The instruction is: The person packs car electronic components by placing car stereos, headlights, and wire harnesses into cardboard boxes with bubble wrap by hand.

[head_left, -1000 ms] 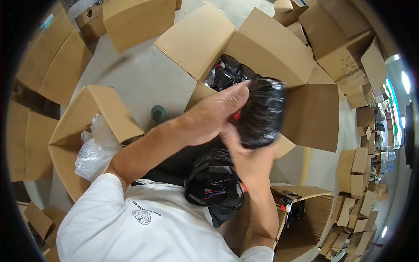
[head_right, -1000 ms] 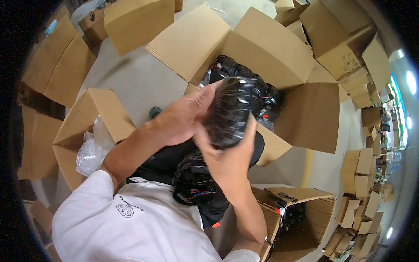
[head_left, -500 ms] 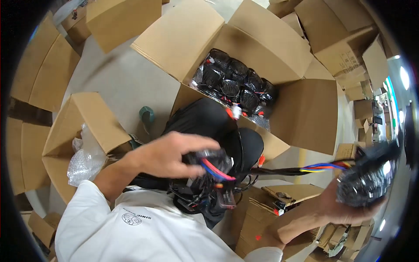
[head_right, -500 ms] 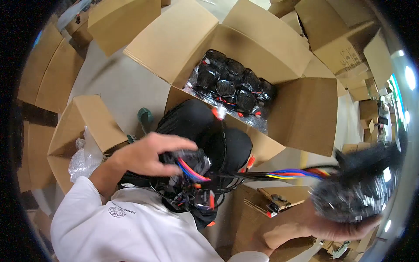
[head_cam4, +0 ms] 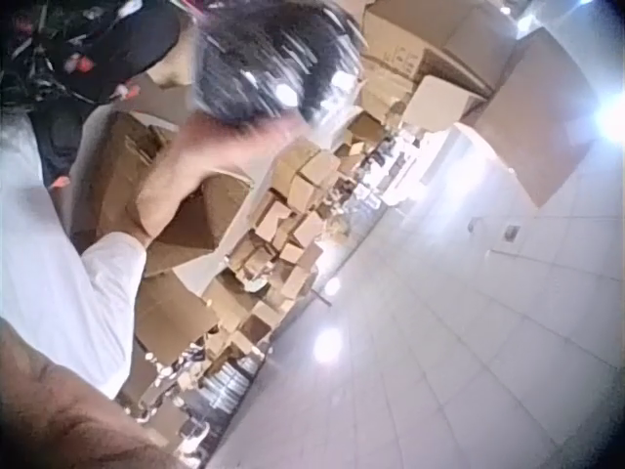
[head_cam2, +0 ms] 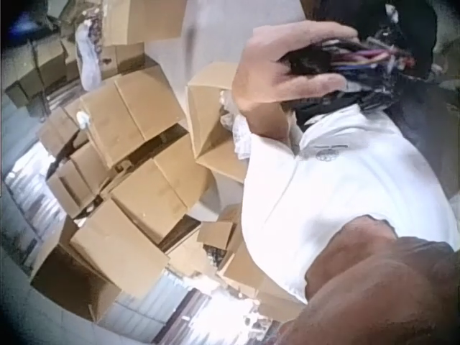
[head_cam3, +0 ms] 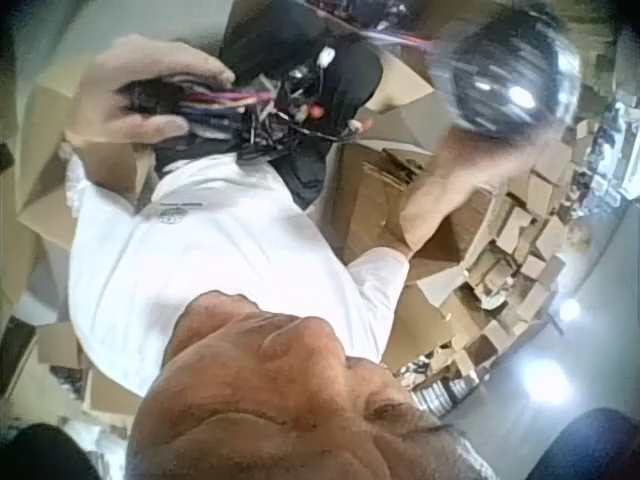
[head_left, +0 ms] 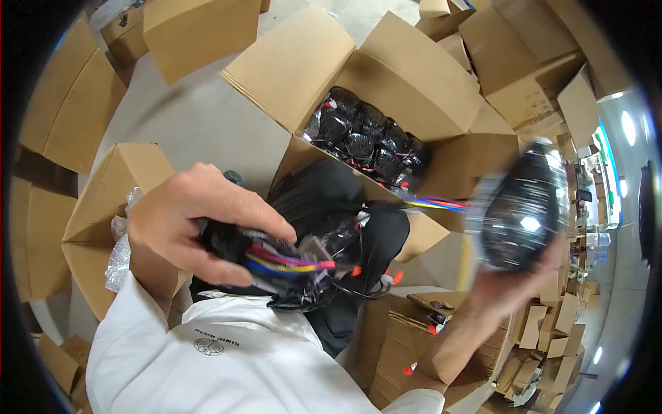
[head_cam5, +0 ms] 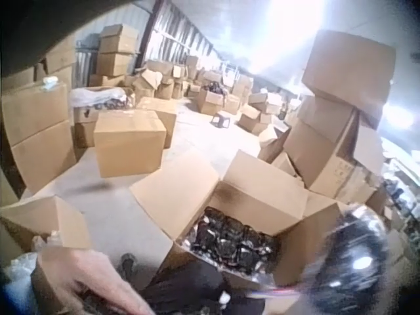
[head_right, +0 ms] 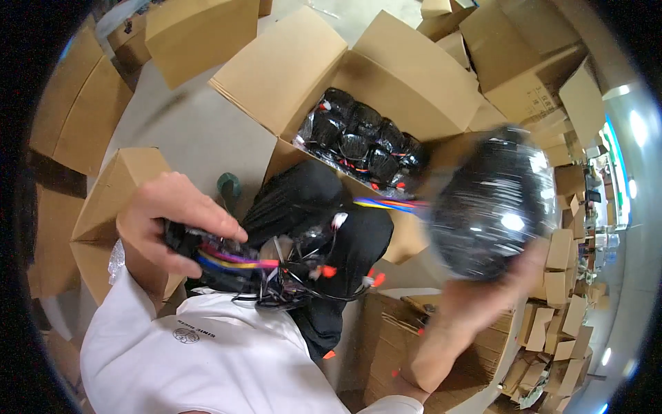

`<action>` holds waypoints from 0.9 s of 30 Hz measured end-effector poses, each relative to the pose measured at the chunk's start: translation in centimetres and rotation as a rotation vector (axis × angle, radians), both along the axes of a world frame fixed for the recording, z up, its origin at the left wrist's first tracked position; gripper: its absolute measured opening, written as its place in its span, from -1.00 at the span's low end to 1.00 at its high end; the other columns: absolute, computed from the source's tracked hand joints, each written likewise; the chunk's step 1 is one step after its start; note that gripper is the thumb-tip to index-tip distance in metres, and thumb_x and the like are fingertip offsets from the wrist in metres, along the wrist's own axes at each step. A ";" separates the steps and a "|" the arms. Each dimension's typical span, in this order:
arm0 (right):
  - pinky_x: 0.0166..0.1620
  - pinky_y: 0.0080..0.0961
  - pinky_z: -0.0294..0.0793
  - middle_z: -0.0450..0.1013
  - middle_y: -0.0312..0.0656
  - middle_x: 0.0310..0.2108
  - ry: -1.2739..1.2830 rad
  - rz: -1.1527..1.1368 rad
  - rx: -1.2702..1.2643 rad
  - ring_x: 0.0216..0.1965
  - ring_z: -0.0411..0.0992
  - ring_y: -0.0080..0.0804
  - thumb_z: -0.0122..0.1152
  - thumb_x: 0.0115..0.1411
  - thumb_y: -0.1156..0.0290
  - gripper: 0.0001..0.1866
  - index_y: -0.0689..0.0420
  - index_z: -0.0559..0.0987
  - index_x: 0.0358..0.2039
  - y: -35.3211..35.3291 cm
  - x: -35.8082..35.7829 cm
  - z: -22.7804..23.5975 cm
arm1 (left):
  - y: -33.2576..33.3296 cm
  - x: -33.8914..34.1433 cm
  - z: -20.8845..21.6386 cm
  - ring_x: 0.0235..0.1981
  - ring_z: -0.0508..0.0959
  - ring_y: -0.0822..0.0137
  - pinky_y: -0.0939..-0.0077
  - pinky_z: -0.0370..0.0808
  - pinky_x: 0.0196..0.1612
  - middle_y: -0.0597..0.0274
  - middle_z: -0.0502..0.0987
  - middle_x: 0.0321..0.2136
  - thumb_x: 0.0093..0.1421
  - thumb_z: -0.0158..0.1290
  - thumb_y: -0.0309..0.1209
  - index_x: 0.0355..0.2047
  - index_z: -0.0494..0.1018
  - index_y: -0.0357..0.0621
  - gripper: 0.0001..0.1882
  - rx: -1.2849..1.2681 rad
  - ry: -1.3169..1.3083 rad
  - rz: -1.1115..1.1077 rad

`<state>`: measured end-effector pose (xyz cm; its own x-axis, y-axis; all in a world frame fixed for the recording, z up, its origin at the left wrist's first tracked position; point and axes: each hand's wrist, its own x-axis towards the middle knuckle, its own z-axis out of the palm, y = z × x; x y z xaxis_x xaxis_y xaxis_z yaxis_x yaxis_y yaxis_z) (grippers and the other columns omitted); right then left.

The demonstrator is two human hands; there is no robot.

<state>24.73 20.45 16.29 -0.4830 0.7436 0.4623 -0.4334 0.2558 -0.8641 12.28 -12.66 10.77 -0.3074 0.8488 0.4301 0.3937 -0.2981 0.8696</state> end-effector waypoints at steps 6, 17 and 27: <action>0.21 -0.27 0.36 0.39 -0.11 0.11 -0.307 0.373 -0.070 0.13 0.39 -0.26 -0.05 0.35 0.00 -0.39 0.22 0.34 0.21 -4.4 -1.4 -5.8 | -0.7 1.8 3.5 -0.31 0.69 0.08 0.48 0.59 -0.23 -0.22 0.62 -0.25 -0.09 0.35 -0.50 -0.17 0.52 -0.56 -0.52 -0.039 -0.042 0.018; -0.14 -0.30 0.69 0.51 0.13 -0.09 0.531 0.335 0.157 -0.16 0.59 -0.16 0.04 0.24 0.02 -0.40 0.31 0.45 0.05 4.2 3.7 11.4 | -0.6 2.0 -4.9 -0.55 0.57 0.11 0.39 0.50 -0.39 -0.01 0.61 -0.50 0.06 0.24 -0.29 -0.12 0.56 -0.24 -0.60 -0.562 0.127 0.073; 0.05 -0.24 0.52 0.41 -0.08 0.08 0.368 -0.130 0.070 0.07 0.44 -0.28 0.04 0.29 0.09 -0.52 0.18 0.43 0.08 0.6 -0.8 9.7 | 0.3 1.6 -0.3 -0.48 0.64 0.35 0.54 0.51 -0.41 0.05 0.65 -0.42 -0.01 0.31 -0.42 -0.10 0.57 -0.27 -0.58 -0.403 -0.130 -0.168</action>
<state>23.90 21.03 26.00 -0.1789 0.7481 0.6390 -0.6710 0.3822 -0.6353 13.84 -12.35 10.47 -0.1811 0.9832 0.0218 0.2485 0.0243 0.9683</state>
